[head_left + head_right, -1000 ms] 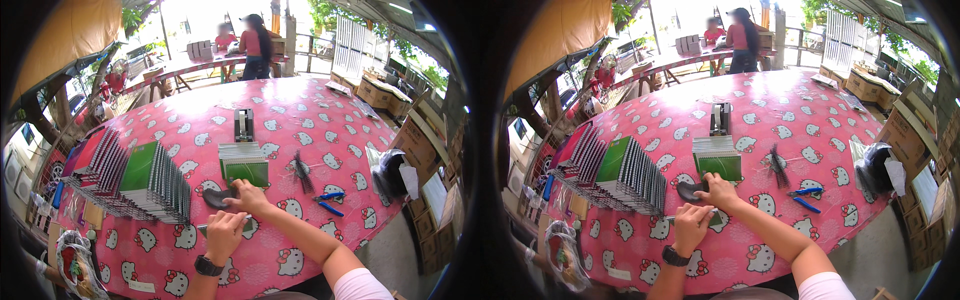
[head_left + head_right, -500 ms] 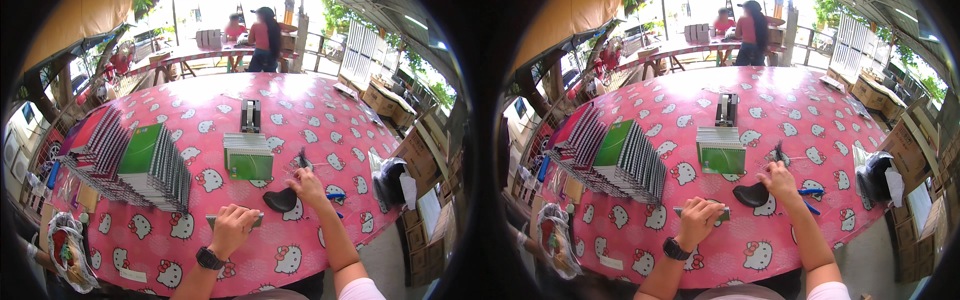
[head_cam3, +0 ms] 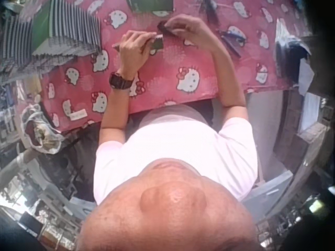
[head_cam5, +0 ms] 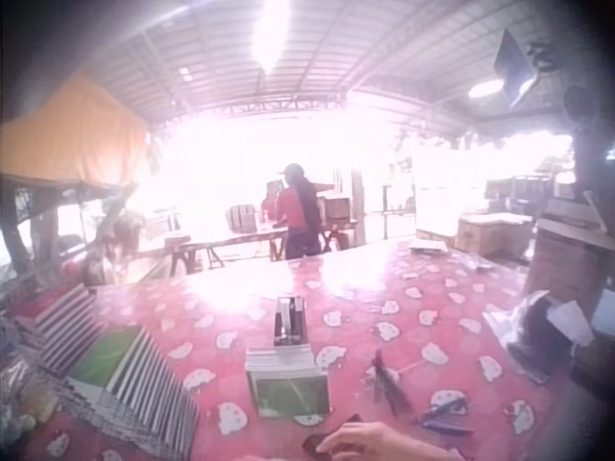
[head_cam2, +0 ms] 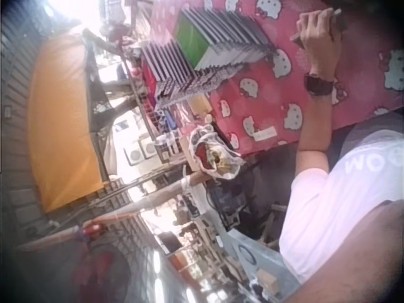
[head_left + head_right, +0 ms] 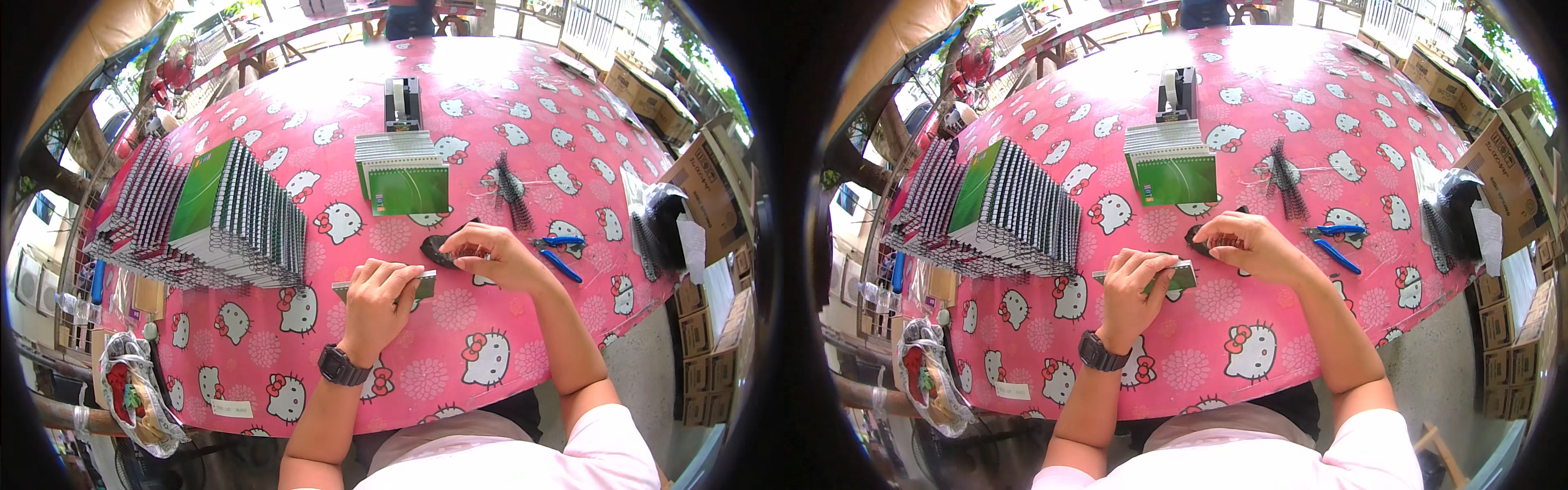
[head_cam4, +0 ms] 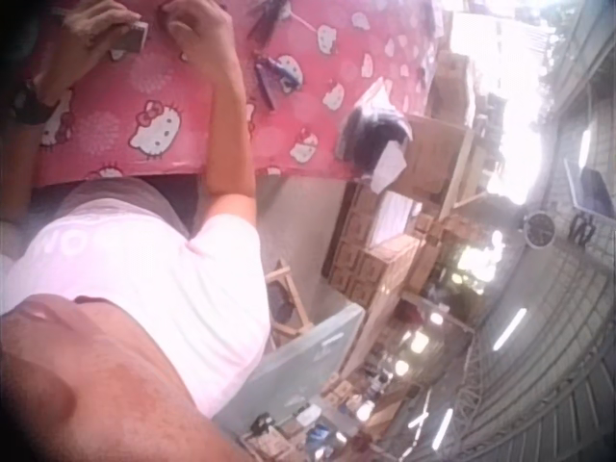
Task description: The person inserts spiral wire bindings into green notebooks, secures them, and stacks the finished units. The person also handles a black dustpan and brush, moving them aside to access the work area.
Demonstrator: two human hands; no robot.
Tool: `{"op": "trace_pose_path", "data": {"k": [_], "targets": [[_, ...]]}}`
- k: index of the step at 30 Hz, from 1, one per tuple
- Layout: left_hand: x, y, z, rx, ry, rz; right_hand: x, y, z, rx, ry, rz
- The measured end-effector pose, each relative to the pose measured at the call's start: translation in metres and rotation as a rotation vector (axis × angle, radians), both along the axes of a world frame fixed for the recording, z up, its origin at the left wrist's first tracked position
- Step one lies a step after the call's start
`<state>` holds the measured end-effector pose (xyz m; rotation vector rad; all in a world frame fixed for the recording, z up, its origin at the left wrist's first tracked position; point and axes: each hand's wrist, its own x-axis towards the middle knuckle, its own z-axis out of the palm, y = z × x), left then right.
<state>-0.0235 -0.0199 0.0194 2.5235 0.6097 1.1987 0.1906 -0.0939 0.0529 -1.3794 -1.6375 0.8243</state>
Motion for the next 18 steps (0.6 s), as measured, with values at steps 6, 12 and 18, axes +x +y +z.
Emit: {"op": "trace_pose_path", "data": {"k": [6, 12, 18], "targets": [[0.0009, 0.0005, 0.0020, -0.007, 0.009, -0.015, 0.0022, 0.0000, -0.0035, 0.030, -0.051, 0.023], [0.0000, 0.0002, 0.0033, 0.015, 0.014, -0.013, 0.0022, -0.0018, 0.0000, -0.193, 0.056, 0.120], [0.0002, -0.0004, 0.0030, 0.009, 0.017, -0.005, 0.0007, 0.0002, -0.0041, 0.089, -0.121, 0.125]]}}
